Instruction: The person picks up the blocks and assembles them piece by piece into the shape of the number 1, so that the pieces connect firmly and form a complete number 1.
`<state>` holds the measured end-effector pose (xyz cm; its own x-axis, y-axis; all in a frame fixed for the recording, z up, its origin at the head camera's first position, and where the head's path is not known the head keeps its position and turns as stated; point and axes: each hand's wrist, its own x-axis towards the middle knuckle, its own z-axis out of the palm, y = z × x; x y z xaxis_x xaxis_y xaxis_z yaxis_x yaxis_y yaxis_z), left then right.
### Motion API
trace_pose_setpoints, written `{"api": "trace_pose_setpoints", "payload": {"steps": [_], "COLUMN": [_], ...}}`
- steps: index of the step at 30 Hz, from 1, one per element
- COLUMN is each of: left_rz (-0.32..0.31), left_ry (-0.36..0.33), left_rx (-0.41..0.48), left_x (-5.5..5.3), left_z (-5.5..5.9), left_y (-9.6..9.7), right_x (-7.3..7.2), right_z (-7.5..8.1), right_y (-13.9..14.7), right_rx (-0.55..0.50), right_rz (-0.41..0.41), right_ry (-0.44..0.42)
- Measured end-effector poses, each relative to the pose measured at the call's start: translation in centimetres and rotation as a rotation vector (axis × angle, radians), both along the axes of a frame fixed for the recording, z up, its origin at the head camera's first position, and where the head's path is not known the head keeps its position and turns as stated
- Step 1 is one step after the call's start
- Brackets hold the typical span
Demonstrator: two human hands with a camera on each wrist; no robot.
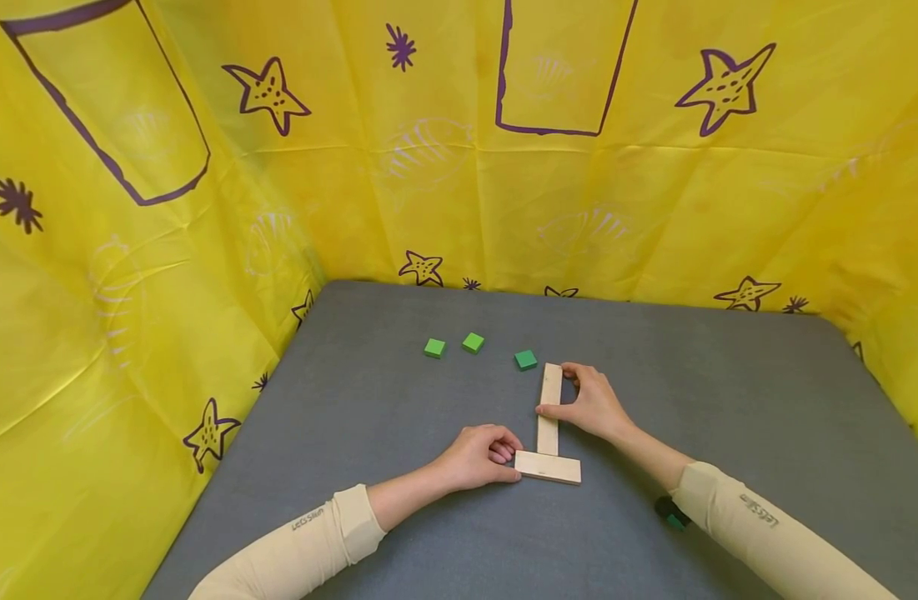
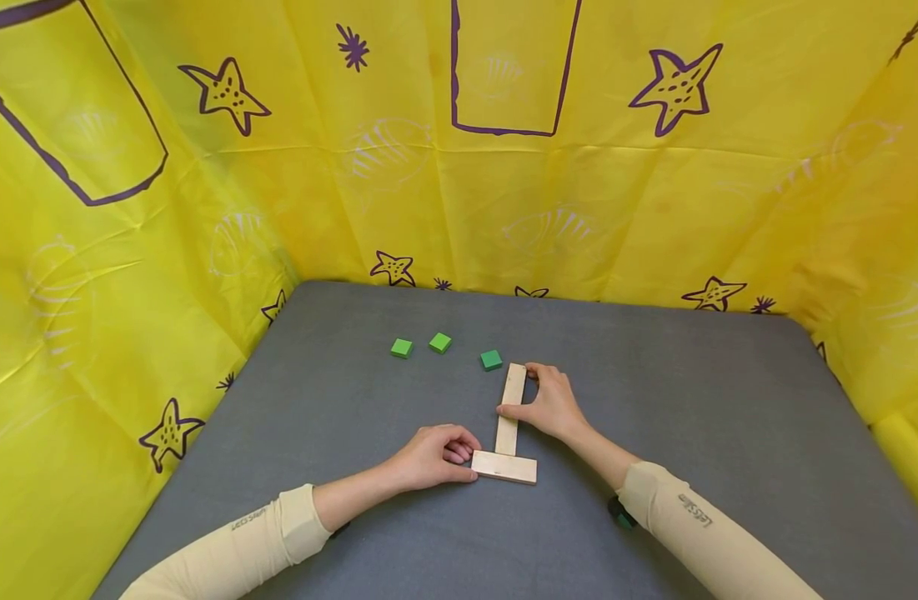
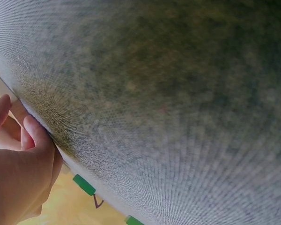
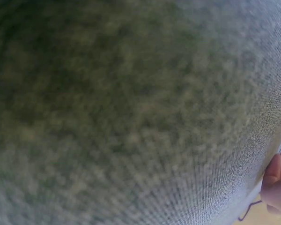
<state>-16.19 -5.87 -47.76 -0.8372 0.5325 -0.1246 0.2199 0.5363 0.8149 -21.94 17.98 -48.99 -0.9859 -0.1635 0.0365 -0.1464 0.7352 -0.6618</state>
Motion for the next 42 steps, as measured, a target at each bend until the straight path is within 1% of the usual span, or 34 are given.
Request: {"api": "trace_pose_setpoints", "payload": {"steps": [14,22,28,31,36,39,42], "left_rz": [-0.001,0.001,0.003,0.002,-0.001,-0.003,-0.001], "left_ry": [0.006,0.008,0.013,0.016,0.012,0.012,0.01], "left_rx": [0.008,0.007,0.001,0.003,0.017,0.026,0.031], "left_x": [-0.1,0.0,0.1,0.0,0.0,0.0,-0.1], "left_z": [-0.1,0.0,0.1,0.0,-0.1,-0.2,-0.3], "left_y": [-0.2,-0.2,-0.1,-0.1,-0.1,-0.1,0.0], "right_x": [-0.1,-0.1,-0.2,-0.3,-0.4,-0.3,-0.1], "right_z": [-0.1,-0.1,-0.1,-0.1,0.3,0.5,0.7], "right_y": [-0.1,0.1,0.4,0.5,0.7,0.9,1.0], "right_rx": [0.012,-0.012,-0.05,-0.061,-0.127,-0.204,-0.31], "right_rz": [0.027,0.039,0.056,0.052,0.02,-0.024,-0.07], "right_ry": [-0.002,-0.011,-0.013,-0.025,-0.066,-0.113,-0.173]}}
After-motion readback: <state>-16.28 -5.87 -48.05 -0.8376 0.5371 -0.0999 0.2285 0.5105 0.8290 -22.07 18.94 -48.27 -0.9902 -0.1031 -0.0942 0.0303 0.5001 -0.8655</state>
